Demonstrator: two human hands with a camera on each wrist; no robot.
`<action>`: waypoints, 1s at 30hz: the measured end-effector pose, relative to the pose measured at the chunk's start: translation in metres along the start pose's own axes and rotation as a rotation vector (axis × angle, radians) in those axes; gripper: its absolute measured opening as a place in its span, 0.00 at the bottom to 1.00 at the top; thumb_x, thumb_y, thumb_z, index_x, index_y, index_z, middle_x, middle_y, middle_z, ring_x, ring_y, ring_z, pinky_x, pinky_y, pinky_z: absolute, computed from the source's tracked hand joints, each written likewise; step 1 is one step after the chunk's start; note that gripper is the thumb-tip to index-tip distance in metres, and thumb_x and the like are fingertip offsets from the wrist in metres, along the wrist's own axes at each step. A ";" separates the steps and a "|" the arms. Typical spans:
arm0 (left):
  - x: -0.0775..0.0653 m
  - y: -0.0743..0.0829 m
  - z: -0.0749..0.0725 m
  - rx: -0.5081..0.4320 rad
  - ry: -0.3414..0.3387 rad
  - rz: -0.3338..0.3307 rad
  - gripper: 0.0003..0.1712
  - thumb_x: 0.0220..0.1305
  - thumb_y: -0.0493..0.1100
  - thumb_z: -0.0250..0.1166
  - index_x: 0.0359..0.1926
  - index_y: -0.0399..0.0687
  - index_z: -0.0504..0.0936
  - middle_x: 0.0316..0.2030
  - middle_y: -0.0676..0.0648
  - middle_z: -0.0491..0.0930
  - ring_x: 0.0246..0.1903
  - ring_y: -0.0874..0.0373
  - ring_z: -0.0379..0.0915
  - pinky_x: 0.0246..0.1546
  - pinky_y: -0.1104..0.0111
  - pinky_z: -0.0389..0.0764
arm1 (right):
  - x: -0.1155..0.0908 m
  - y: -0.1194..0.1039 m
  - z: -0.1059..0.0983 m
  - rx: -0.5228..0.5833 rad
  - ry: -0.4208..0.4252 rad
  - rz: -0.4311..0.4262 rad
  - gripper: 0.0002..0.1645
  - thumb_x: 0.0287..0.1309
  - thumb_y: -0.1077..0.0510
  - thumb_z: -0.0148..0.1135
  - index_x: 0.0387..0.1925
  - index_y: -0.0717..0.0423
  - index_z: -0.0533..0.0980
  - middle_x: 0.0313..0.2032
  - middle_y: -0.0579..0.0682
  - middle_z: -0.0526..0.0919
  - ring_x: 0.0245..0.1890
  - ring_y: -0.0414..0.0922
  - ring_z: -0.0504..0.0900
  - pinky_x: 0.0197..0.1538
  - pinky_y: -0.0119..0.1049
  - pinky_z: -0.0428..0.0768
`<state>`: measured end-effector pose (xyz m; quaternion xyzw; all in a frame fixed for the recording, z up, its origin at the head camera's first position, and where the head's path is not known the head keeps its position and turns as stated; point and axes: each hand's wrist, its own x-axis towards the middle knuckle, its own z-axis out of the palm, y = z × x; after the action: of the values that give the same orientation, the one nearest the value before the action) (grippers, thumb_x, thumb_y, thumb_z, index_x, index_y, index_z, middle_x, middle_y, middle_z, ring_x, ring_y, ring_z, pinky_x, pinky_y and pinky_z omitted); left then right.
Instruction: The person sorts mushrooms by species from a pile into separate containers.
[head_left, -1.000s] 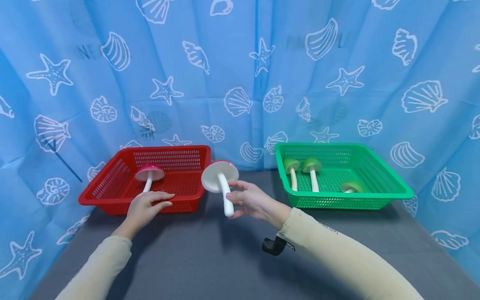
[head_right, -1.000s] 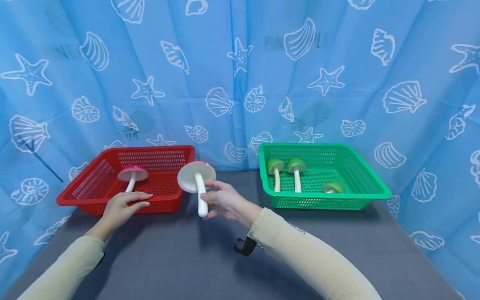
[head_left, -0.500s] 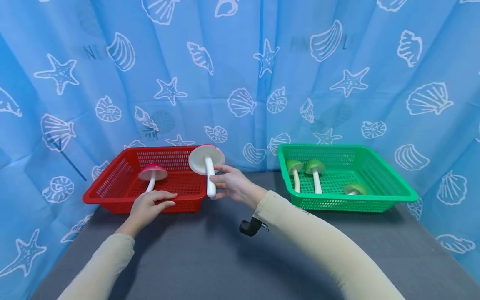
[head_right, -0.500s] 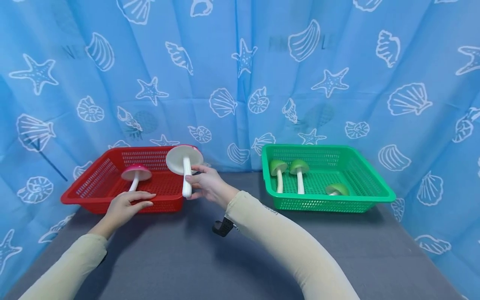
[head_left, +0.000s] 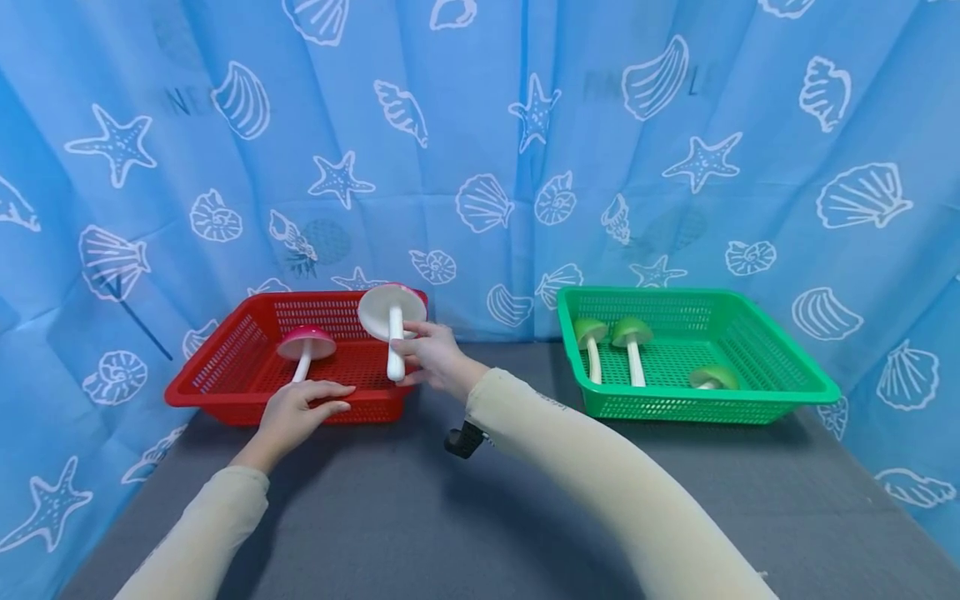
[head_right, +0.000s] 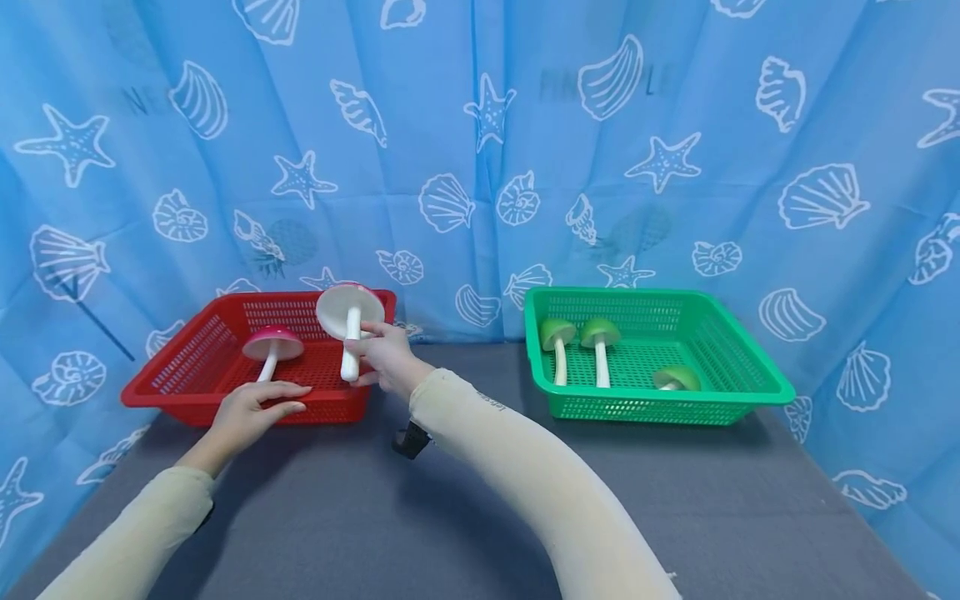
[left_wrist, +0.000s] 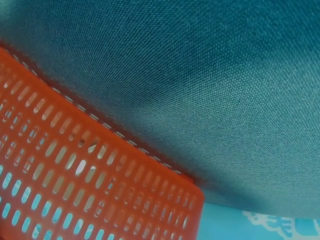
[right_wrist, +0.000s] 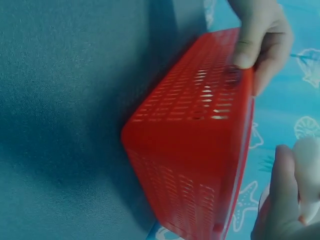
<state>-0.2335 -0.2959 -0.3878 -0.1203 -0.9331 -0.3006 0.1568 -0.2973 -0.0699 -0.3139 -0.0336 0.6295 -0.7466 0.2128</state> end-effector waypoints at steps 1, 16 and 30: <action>-0.001 0.000 -0.001 0.003 0.001 -0.002 0.21 0.56 0.43 0.73 0.53 0.47 0.85 0.46 0.45 0.85 0.47 0.45 0.78 0.48 0.48 0.78 | 0.002 0.001 0.004 -0.008 0.007 -0.007 0.29 0.64 0.64 0.60 0.66 0.54 0.69 0.52 0.56 0.75 0.49 0.54 0.80 0.38 0.50 0.84; -0.004 0.001 0.001 0.000 0.008 -0.002 0.20 0.56 0.42 0.73 0.51 0.46 0.85 0.46 0.45 0.85 0.47 0.46 0.79 0.48 0.47 0.77 | 0.023 0.017 0.032 -0.235 0.076 -0.085 0.27 0.62 0.60 0.65 0.62 0.55 0.73 0.48 0.54 0.78 0.47 0.49 0.78 0.46 0.48 0.82; 0.001 0.002 0.003 -0.002 -0.017 -0.014 0.21 0.56 0.45 0.73 0.52 0.48 0.85 0.46 0.46 0.85 0.47 0.46 0.79 0.47 0.49 0.78 | 0.001 0.004 -0.001 -0.352 0.065 -0.106 0.17 0.65 0.55 0.61 0.53 0.57 0.76 0.46 0.51 0.78 0.48 0.50 0.77 0.48 0.46 0.81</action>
<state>-0.2342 -0.2928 -0.3890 -0.1163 -0.9349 -0.3015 0.1467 -0.2971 -0.0701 -0.3176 -0.0795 0.7543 -0.6357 0.1437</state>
